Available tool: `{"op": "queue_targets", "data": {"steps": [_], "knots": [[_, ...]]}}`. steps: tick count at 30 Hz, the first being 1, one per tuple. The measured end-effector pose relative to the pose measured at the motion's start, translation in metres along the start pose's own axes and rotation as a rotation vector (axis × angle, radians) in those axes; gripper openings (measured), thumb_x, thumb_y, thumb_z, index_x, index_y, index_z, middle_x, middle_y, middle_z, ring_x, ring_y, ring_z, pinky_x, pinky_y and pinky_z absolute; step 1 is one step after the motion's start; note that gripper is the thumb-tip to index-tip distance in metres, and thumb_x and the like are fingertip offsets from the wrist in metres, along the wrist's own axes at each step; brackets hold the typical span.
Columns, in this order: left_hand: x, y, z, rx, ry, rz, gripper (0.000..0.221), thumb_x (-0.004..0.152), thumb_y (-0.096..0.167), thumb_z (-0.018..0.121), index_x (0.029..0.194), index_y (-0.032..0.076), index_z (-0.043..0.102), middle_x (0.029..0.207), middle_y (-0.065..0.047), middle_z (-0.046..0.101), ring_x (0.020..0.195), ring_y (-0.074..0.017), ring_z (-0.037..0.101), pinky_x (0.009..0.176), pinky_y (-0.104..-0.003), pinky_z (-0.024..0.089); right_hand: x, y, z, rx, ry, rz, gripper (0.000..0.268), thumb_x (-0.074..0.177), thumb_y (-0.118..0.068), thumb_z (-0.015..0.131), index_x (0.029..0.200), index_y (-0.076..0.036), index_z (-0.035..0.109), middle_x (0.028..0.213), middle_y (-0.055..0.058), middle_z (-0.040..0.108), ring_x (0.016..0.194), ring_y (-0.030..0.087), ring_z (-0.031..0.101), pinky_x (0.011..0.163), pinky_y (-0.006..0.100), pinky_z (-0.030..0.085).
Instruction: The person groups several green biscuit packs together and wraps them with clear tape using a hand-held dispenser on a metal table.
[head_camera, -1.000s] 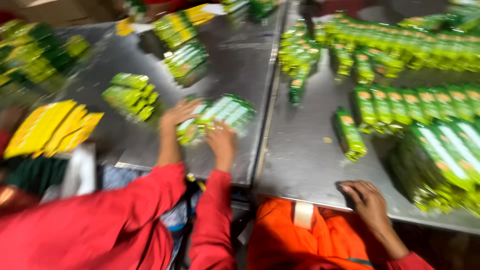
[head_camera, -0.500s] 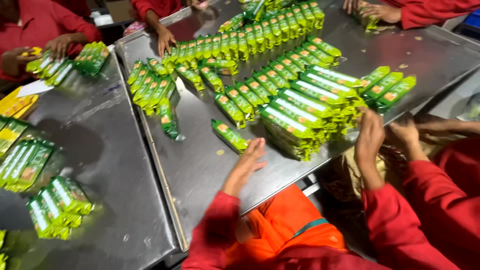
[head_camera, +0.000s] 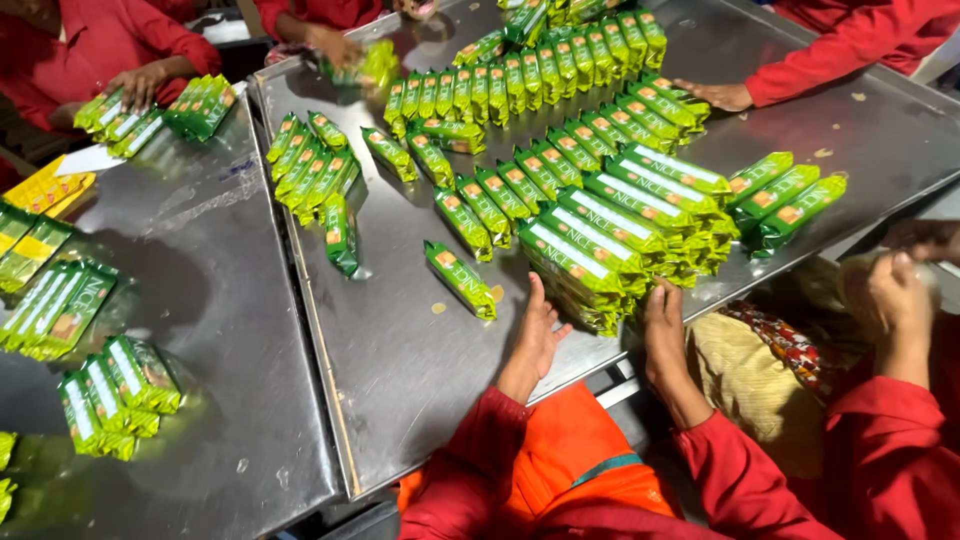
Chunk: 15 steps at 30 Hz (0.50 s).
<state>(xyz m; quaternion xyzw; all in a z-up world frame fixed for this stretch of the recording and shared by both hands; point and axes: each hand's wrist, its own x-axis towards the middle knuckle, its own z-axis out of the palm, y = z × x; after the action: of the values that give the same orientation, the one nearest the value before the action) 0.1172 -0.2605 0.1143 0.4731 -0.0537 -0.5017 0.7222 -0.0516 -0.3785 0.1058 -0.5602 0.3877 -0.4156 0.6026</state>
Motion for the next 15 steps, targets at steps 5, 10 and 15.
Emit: {"op": "queue_targets", "data": {"steps": [5,10,15], "knots": [[-0.014,0.036,-0.001,0.041,-0.069,0.076,0.114,0.080,0.086,0.044,0.163,0.011,0.018,0.166,-0.015,0.024,0.152,-0.0331,0.025,0.115,-0.058,0.023,-0.016,0.003,-0.020,0.042,-0.246,0.063,0.045,0.111,-0.040,0.043,0.140,-0.007,0.056,0.128,0.008,0.065,0.119,0.021,0.061,0.108,0.035,0.044],[-0.010,0.045,0.003,-0.081,-0.112,0.235,0.099,0.089,0.077,0.051,0.156,0.005,0.038,0.158,-0.016,0.045,0.143,-0.0315,0.045,0.117,-0.049,0.039,0.014,-0.027,0.004,0.223,-0.332,0.206,0.056,0.104,-0.042,0.038,0.157,-0.028,0.028,0.151,-0.010,0.038,0.133,0.014,0.045,0.110,0.034,0.034],[-0.036,0.053,0.004,-0.030,0.009,0.076,0.095,0.087,0.079,0.044,0.161,0.022,0.030,0.158,-0.008,0.038,0.142,-0.0270,0.043,0.114,-0.051,0.034,-0.007,-0.038,0.037,0.243,-0.574,0.138,0.054,0.108,-0.038,0.048,0.156,-0.016,0.037,0.146,0.001,0.051,0.130,0.016,0.050,0.111,0.037,0.038]]}}
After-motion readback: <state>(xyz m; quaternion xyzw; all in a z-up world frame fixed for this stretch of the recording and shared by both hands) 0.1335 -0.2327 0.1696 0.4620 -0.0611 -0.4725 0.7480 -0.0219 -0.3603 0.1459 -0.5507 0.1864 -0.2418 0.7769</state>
